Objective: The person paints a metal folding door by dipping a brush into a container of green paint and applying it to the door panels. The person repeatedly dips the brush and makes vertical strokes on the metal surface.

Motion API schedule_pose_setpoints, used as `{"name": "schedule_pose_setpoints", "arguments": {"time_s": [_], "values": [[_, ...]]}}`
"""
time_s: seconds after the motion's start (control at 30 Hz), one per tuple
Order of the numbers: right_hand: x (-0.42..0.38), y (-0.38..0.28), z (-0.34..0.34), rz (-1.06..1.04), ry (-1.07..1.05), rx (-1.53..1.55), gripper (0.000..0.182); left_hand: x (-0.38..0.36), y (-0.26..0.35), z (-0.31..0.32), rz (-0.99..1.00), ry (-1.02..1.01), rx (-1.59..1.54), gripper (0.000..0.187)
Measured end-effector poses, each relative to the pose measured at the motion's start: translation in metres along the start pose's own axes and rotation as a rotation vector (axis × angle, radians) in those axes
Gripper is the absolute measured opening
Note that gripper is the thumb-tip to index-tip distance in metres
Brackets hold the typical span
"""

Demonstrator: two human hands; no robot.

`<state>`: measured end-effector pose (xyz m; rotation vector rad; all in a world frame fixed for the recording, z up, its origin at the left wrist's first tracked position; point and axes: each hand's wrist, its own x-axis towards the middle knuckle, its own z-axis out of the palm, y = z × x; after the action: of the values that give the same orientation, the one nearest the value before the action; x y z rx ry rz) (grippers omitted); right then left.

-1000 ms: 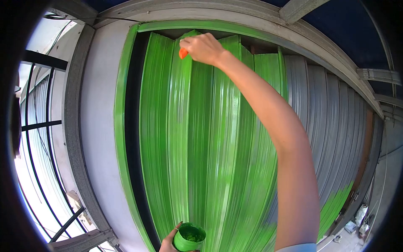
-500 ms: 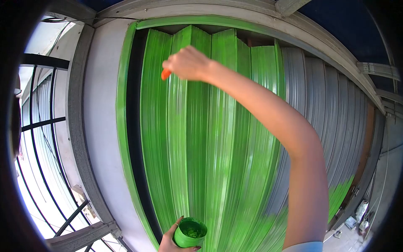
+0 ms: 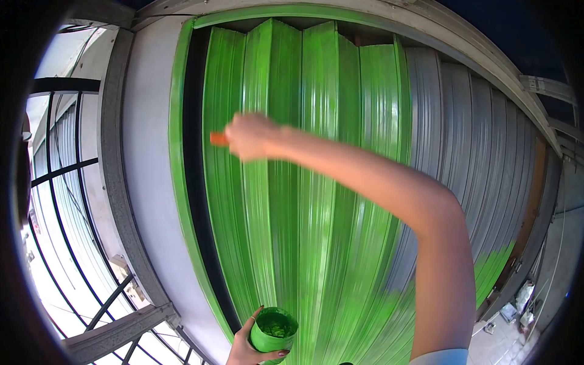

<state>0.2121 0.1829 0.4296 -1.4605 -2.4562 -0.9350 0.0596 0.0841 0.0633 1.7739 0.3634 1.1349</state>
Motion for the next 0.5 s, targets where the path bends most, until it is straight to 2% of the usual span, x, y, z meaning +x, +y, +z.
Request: {"name": "schedule_pose_setpoints", "arguments": {"time_s": [0.03,0.07,0.1,0.2,0.23,0.3,0.37,0.47,0.5], "values": [[0.011,0.01,-0.02,0.049,0.099,-0.046,0.022,-0.001,-0.002,0.001,-0.069,-0.007,-0.026,0.102],[0.026,0.02,-0.039,0.028,0.195,-0.227,0.019,-0.001,-0.002,0.003,-0.136,-0.014,-0.052,0.105],[0.039,0.027,-0.054,0.007,0.29,-0.409,0.017,-0.002,-0.001,0.004,-0.138,-0.008,-0.046,0.105],[0.055,0.031,-0.073,-0.176,0.506,-0.523,0.014,-0.002,0.004,0.004,-0.082,0.0,0.005,0.101],[0.06,0.025,-0.066,-0.083,0.364,-0.568,0.008,-0.002,0.005,0.001,-0.03,-0.006,0.043,0.097],[0.054,0.013,-0.027,-0.26,0.241,-0.795,0.006,-0.002,0.004,-0.003,0.037,-0.006,0.076,0.094],[0.041,-0.006,0.025,-0.363,0.034,-0.756,0.011,-0.002,0.0,-0.006,0.068,0.011,0.063,0.094],[0.007,-0.052,0.076,-0.465,-0.092,-0.54,0.012,-0.004,0.003,-0.009,0.039,0.022,0.051,0.092],[0.007,-0.061,0.076,-0.369,-0.148,-0.415,0.008,-0.005,0.001,-0.011,0.043,0.022,0.068,0.092]]}}
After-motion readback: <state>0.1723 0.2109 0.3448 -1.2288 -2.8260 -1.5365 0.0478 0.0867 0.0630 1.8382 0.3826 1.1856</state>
